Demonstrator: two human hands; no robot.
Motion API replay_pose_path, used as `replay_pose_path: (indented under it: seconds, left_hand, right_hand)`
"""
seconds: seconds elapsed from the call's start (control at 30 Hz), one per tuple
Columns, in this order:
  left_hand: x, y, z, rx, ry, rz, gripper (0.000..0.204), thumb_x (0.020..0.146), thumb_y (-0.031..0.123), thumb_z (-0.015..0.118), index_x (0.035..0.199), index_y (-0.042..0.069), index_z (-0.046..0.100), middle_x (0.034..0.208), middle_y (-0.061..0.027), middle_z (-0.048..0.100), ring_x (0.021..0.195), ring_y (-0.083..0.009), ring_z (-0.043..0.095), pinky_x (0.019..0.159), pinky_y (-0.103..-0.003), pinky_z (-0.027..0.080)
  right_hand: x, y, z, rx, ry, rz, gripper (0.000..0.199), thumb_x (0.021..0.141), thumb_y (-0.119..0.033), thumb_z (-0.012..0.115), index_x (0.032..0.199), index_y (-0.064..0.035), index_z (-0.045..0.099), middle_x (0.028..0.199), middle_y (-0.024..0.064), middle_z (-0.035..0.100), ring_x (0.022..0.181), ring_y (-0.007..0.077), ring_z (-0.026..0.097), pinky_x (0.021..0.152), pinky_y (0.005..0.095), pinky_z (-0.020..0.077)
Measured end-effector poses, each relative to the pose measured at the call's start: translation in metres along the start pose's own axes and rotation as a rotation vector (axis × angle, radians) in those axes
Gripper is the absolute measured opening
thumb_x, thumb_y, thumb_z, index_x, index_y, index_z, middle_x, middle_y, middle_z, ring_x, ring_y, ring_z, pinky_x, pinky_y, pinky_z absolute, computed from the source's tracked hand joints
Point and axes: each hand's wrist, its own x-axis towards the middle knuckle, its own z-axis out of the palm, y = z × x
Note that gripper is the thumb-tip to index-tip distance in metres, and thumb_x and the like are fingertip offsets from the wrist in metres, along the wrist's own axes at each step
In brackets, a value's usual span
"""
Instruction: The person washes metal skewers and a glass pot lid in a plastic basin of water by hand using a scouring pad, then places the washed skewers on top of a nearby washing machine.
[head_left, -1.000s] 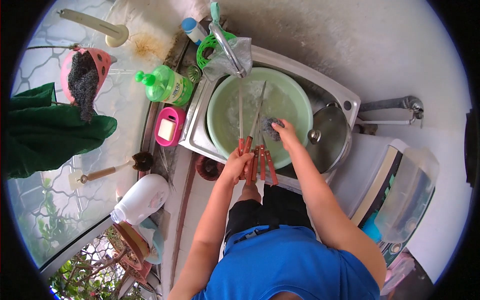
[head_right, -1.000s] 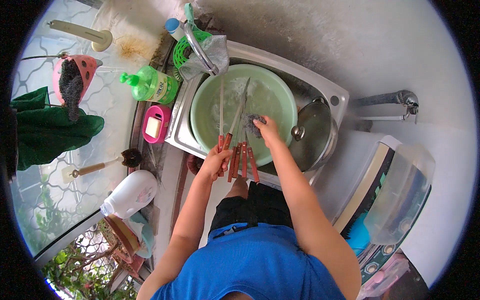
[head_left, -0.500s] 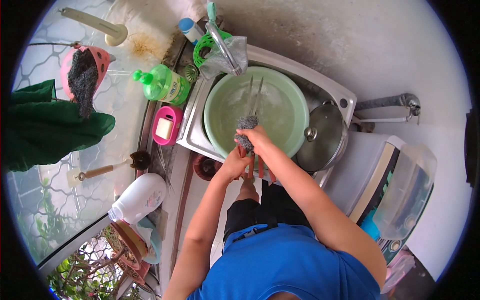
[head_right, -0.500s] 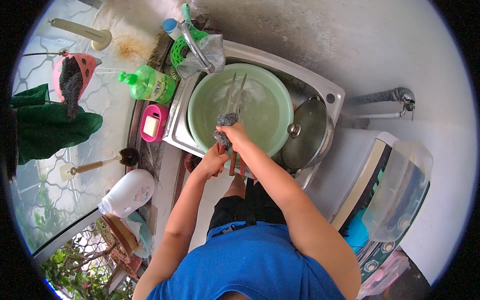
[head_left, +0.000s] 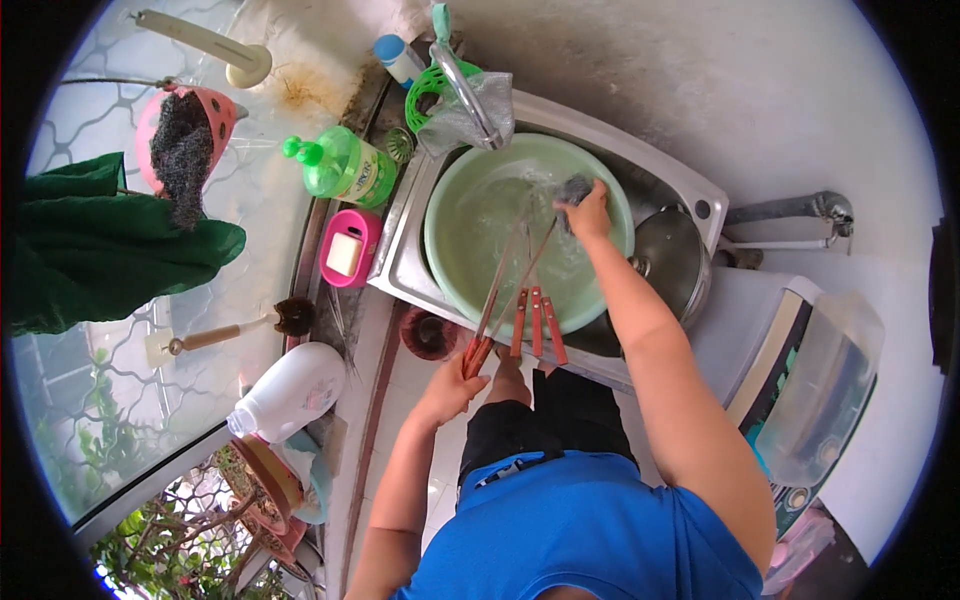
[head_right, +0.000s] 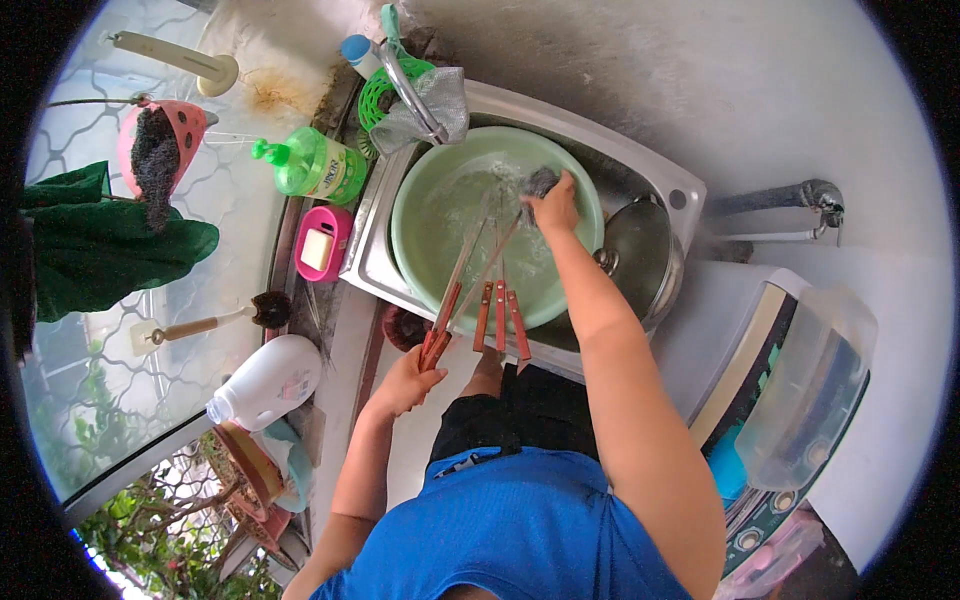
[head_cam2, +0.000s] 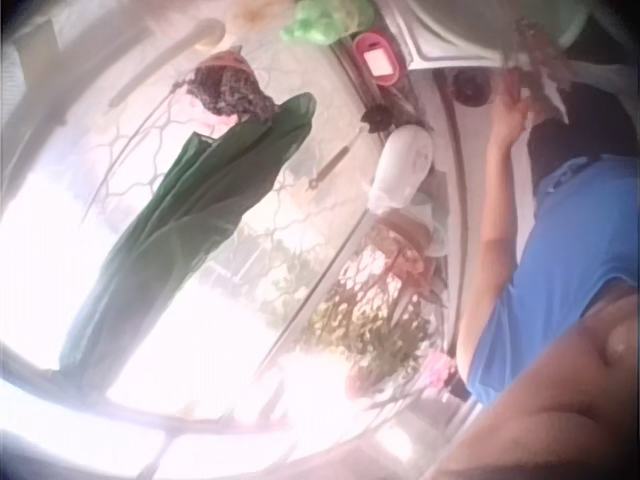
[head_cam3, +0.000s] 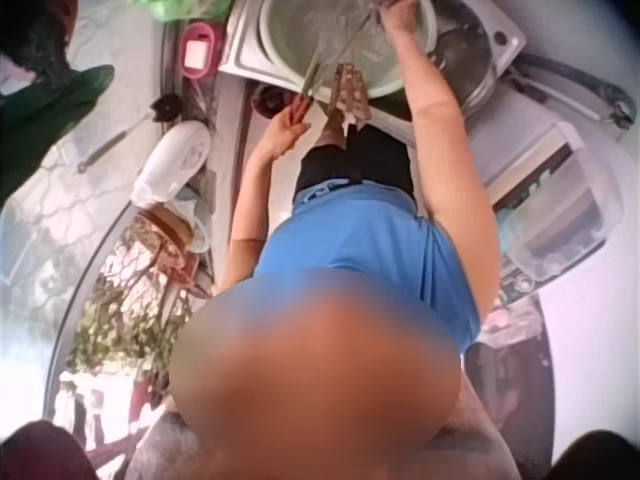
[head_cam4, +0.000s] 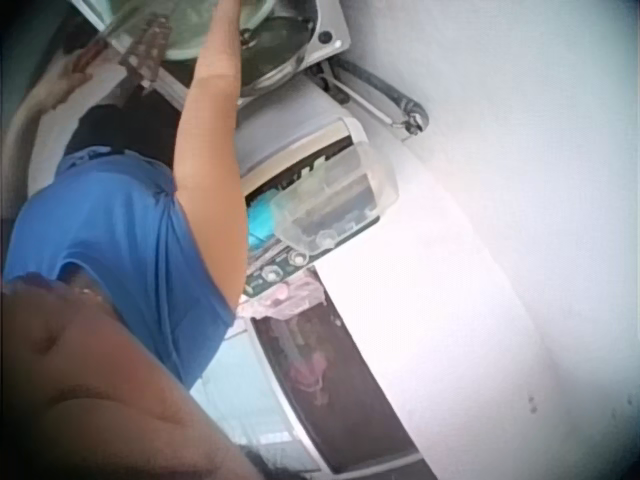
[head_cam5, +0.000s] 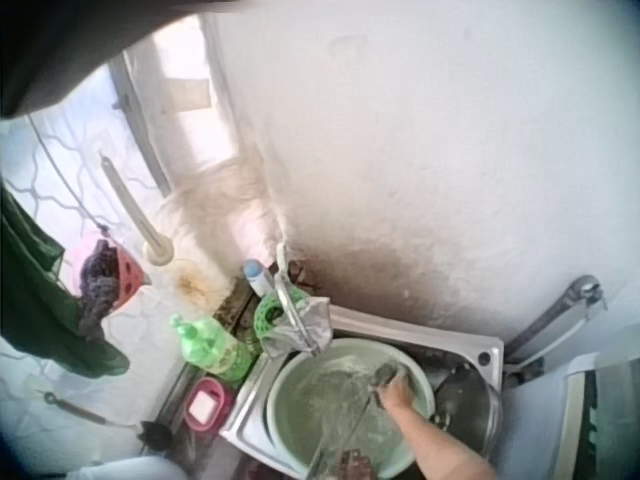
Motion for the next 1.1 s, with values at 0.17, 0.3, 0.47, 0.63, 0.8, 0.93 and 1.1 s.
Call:
replay_pose_path:
  seconds: [0.17, 0.3, 0.47, 0.63, 0.8, 0.93, 1.1]
  left_hand:
    - [0.01, 0.001, -0.004, 0.129, -0.014, 0.042, 0.037, 0.081, 0.017, 0.063, 0.112, 0.002, 0.05, 0.067, -0.001, 0.049, 0.05, -0.0103, 0.046, 0.043, -0.027, 0.038]
    - [-0.003, 0.009, -0.025, 0.127, 0.026, -0.038, 0.034, 0.08, 0.017, 0.059, 0.11, 0.003, 0.052, 0.066, -0.0051, 0.054, 0.047, -0.0136, 0.051, 0.044, -0.029, 0.042]
    - [0.002, -0.007, -0.035, -0.062, 0.166, -0.072, 0.028, 0.081, 0.015, 0.058, 0.106, 0.005, 0.051, 0.062, -0.0003, 0.048, 0.042, -0.0091, 0.043, 0.038, -0.025, 0.034]
    - [0.055, 0.033, 0.003, -0.277, -0.036, 0.082, 0.023, 0.081, 0.012, 0.055, 0.101, 0.002, 0.048, 0.057, 0.0012, 0.045, 0.039, -0.0082, 0.04, 0.034, -0.024, 0.03]
    - [0.083, 0.051, 0.026, -0.43, -0.027, 0.102, 0.022, 0.082, 0.011, 0.052, 0.1, 0.0, 0.046, 0.052, -0.0006, 0.044, 0.036, -0.0095, 0.039, 0.031, -0.025, 0.027]
    - [0.093, 0.067, 0.044, -0.244, -0.105, 0.077, 0.024, 0.082, 0.014, 0.051, 0.101, 0.0, 0.046, 0.053, -0.0026, 0.047, 0.037, -0.011, 0.042, 0.032, -0.027, 0.029]
    - [0.075, 0.067, 0.045, 0.117, -0.041, 0.087, 0.025, 0.079, 0.017, 0.05, 0.099, 0.001, 0.048, 0.056, -0.005, 0.049, 0.04, -0.0136, 0.047, 0.035, -0.029, 0.036]
  right_hand:
    - [-0.025, 0.051, 0.004, -0.262, -0.084, 0.01, 0.082, 0.071, -0.023, 0.077, 0.14, -0.0122, 0.033, 0.131, 0.0244, 0.041, 0.117, 0.0419, 0.046, 0.096, 0.0451, 0.04]
    - [-0.008, 0.076, 0.006, 0.295, 0.119, 0.038, 0.071, 0.076, -0.027, 0.071, 0.136, -0.0087, 0.038, 0.122, 0.024, 0.052, 0.113, 0.041, 0.049, 0.097, 0.0424, 0.0395]
    - [-0.051, 0.062, 0.016, -0.407, -0.019, -0.189, 0.063, 0.075, -0.022, 0.071, 0.13, -0.0081, 0.046, 0.118, 0.022, 0.056, 0.107, 0.038, 0.054, 0.094, 0.0436, 0.0423]
    - [-0.038, 0.059, 0.0, 0.345, -0.498, 0.226, 0.049, 0.069, -0.002, 0.068, 0.116, -0.0112, 0.06, 0.132, 0.0152, 0.043, 0.112, 0.026, 0.052, 0.089, 0.0371, 0.0454]
    - [-0.114, -0.02, -0.06, 0.926, -0.678, 0.056, 0.05, 0.068, -0.004, 0.069, 0.116, -0.0096, 0.059, 0.139, 0.0096, 0.032, 0.116, 0.0219, 0.047, 0.092, 0.0332, 0.0432]
    - [-0.138, -0.05, -0.048, 0.851, -0.626, 0.073, 0.035, 0.071, -0.005, 0.069, 0.105, -0.0086, 0.059, 0.115, 0.0133, 0.055, 0.1, 0.0176, 0.059, 0.077, 0.0308, 0.0481]
    - [-0.087, -0.033, -0.005, 0.581, -0.327, -0.011, 0.029, 0.072, -0.002, 0.07, 0.098, -0.0063, 0.058, 0.071, 0.0074, 0.064, 0.064, 0.0151, 0.064, 0.059, 0.0309, 0.0489]
